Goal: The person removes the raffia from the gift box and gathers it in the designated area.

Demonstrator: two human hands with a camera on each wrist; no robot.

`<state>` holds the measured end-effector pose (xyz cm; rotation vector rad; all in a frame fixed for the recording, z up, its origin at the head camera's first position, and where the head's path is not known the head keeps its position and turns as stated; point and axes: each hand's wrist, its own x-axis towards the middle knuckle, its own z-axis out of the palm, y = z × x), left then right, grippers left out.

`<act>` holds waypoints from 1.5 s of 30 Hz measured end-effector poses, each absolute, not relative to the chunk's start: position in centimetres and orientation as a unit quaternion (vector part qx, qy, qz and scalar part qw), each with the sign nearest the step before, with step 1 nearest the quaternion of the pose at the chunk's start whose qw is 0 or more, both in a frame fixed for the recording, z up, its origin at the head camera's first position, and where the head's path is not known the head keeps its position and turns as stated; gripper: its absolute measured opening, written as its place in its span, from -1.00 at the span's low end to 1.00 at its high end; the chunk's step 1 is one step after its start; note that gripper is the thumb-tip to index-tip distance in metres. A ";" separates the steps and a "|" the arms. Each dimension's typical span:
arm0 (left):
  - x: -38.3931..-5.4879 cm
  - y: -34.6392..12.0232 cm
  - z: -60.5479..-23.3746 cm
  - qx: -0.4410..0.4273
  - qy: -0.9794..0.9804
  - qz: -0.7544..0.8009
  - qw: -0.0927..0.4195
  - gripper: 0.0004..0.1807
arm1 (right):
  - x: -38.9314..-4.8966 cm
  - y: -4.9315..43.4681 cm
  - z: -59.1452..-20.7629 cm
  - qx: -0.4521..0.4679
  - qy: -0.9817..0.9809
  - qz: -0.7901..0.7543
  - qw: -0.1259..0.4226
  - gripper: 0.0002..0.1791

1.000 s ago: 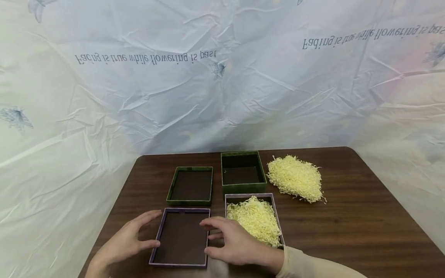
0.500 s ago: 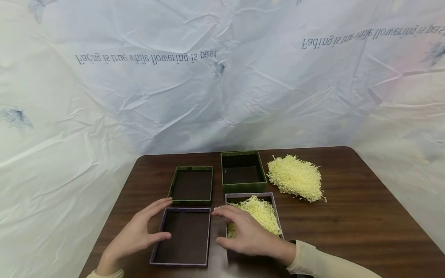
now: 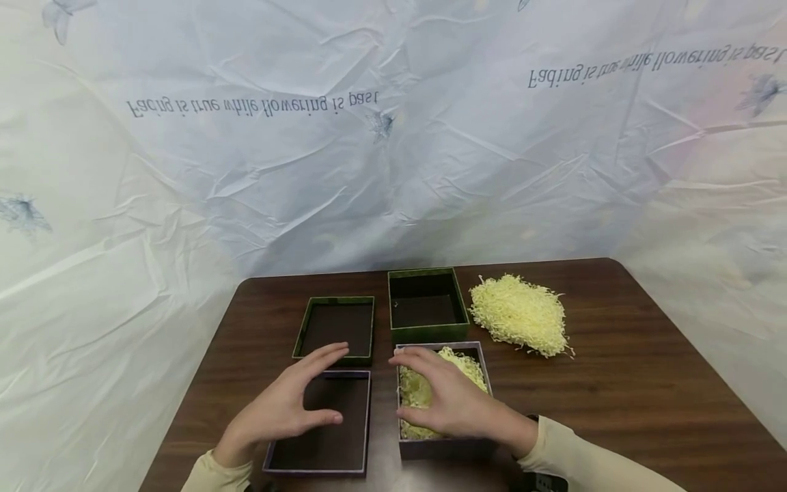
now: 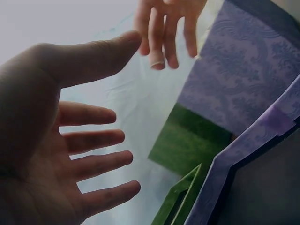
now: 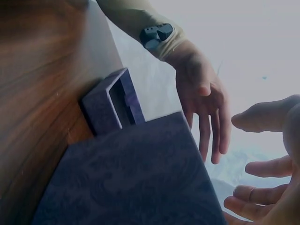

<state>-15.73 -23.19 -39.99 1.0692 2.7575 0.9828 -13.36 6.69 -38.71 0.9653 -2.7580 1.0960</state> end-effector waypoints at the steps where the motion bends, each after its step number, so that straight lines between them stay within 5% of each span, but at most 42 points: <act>1: -15.8 -22.9 -40.0 0.346 0.883 0.318 0.015 -0.01 | -13.4 6.8 -38.8 0.307 -0.886 0.348 0.010 -0.27; 24: -16.7 -17.8 -41.1 0.376 0.844 0.369 0.099 0.05 | -14.9 10.2 -39.0 0.296 -0.922 0.248 -0.012 -0.19; 37: -16.7 -16.1 -42.2 0.391 0.839 0.364 0.106 0.16 | -14.9 11.3 -39.0 0.352 -0.911 0.214 -0.003 -0.15; 45: -17.0 -15.8 -42.7 0.393 0.836 0.365 0.118 0.16 | -15.0 11.5 -39.4 0.366 -0.911 0.188 -0.041 -0.15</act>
